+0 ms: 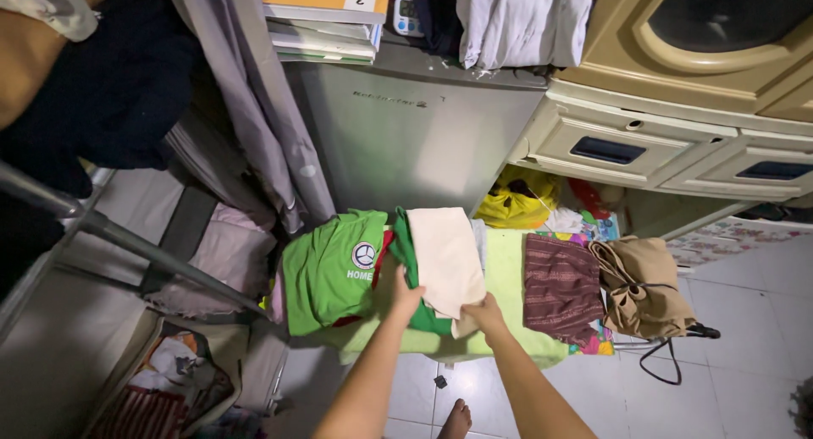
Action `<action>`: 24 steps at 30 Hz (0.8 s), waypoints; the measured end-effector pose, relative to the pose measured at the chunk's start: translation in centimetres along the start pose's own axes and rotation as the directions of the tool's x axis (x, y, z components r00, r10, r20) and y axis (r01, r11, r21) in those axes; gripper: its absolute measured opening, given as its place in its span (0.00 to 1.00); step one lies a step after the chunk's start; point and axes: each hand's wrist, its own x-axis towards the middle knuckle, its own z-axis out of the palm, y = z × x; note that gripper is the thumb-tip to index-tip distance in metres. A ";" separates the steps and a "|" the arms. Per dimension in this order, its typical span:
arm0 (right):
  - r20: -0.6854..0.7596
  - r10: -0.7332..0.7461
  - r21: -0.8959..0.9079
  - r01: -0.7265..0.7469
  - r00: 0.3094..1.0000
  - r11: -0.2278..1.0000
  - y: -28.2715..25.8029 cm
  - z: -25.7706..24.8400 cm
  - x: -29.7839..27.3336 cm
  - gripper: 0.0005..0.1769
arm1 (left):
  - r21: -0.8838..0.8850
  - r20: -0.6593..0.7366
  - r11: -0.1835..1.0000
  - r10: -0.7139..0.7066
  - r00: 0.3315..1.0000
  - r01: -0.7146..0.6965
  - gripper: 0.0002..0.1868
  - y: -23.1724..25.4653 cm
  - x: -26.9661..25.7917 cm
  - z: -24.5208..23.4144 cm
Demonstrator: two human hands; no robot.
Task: The person folds various garments, including t-shirts, shorts, and pants, by hand on a small green table. They pick up each item from a pile, smooth it out, fold it neatly, and place it into a growing stack.
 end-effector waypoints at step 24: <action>-0.248 -0.171 -0.442 0.046 0.954 0.896 2.1 4.0 -4.8 0.22 | 0.301 0.024 0.951 0.067 0.997 -0.071 0.46 -3.7 -3.0 -8.7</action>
